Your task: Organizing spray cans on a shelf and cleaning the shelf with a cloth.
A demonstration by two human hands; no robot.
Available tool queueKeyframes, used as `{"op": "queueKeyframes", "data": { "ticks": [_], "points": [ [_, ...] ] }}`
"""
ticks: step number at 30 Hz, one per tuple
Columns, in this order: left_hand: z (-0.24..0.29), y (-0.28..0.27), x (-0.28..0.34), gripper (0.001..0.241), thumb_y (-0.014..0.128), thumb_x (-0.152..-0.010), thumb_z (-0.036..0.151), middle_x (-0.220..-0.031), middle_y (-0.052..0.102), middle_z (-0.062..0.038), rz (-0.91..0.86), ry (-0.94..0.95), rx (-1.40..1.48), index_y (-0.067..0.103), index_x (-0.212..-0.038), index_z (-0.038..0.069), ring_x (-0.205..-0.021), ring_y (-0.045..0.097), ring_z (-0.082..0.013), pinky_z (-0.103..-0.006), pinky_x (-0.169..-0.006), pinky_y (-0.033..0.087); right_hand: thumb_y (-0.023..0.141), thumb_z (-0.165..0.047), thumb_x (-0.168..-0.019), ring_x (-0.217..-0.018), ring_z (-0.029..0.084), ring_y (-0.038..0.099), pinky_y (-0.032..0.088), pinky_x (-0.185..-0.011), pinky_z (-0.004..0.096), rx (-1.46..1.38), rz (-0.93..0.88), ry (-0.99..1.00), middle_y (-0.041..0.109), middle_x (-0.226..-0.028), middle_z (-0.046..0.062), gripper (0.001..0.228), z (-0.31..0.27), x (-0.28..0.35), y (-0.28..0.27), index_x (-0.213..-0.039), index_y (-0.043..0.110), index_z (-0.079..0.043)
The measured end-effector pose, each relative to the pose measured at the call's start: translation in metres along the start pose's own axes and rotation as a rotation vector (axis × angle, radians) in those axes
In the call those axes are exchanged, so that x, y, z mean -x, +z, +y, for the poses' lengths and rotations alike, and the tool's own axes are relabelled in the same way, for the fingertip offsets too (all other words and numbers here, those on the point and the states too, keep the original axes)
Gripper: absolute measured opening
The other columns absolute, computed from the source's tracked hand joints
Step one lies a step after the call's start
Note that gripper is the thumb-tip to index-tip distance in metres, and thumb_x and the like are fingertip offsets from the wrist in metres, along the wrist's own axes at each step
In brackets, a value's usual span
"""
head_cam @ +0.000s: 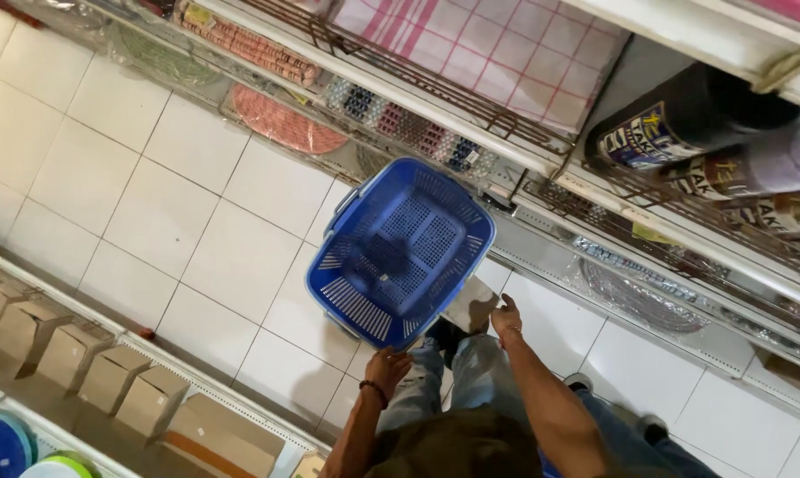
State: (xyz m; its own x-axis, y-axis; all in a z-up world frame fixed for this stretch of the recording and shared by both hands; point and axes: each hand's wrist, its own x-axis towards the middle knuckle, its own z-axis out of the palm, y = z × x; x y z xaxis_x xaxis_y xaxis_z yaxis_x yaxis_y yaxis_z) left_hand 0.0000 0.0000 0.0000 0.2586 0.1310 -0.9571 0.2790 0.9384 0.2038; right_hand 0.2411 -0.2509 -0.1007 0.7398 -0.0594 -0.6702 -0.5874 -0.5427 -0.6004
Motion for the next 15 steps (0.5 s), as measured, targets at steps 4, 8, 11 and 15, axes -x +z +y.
{"op": "queueKeyframes", "data": {
  "ticks": [4,8,11,15],
  "points": [
    [0.004,-0.006,-0.017,0.041,0.051,-0.101,0.025,-0.122,0.067,-0.027,-0.031,-0.027,-0.004,0.052,-0.129,-0.005,-0.109,0.068,-0.0391,-0.0452,-0.086,0.059,0.059,-0.015,-0.089,-0.121,0.032,0.062,0.053,-0.097,0.039,0.221,-0.069,0.064,0.059,-0.141,0.014,0.057,-0.041,0.051,-0.037,-0.146,0.055,-0.020],
    [0.011,-0.015,-0.024,0.054,0.057,-0.099,0.035,-0.118,0.068,-0.032,-0.026,-0.135,0.024,0.057,-0.122,-0.013,-0.109,0.069,-0.0415,-0.0453,-0.086,0.060,0.064,-0.014,-0.089,-0.117,0.026,0.067,0.052,-0.097,0.032,0.156,-0.094,-0.001,0.072,-0.131,0.015,0.048,-0.035,0.072,-0.066,-0.137,0.065,-0.015],
    [0.025,-0.006,0.007,0.057,0.067,-0.077,0.021,-0.111,0.074,-0.021,0.202,0.381,-1.461,0.060,-0.132,0.008,-0.105,0.073,-0.0360,-0.0422,-0.084,0.061,0.059,-0.008,-0.095,-0.104,0.037,0.072,0.054,-0.086,0.040,-0.097,-0.013,-0.055,0.075,-0.119,0.024,0.041,-0.027,0.077,-0.084,-0.135,0.069,-0.009],
    [0.038,0.034,0.026,0.066,0.081,-0.087,0.026,-0.123,0.060,-0.033,0.717,0.740,-0.794,0.055,-0.137,-0.007,-0.114,0.060,-0.0458,-0.0455,-0.097,0.048,0.055,-0.001,-0.094,-0.104,0.022,0.067,0.058,-0.085,0.035,-0.378,0.037,-0.134,0.070,-0.119,0.013,0.039,-0.094,0.107,-0.130,-0.131,0.067,-0.008]
  ]
}}
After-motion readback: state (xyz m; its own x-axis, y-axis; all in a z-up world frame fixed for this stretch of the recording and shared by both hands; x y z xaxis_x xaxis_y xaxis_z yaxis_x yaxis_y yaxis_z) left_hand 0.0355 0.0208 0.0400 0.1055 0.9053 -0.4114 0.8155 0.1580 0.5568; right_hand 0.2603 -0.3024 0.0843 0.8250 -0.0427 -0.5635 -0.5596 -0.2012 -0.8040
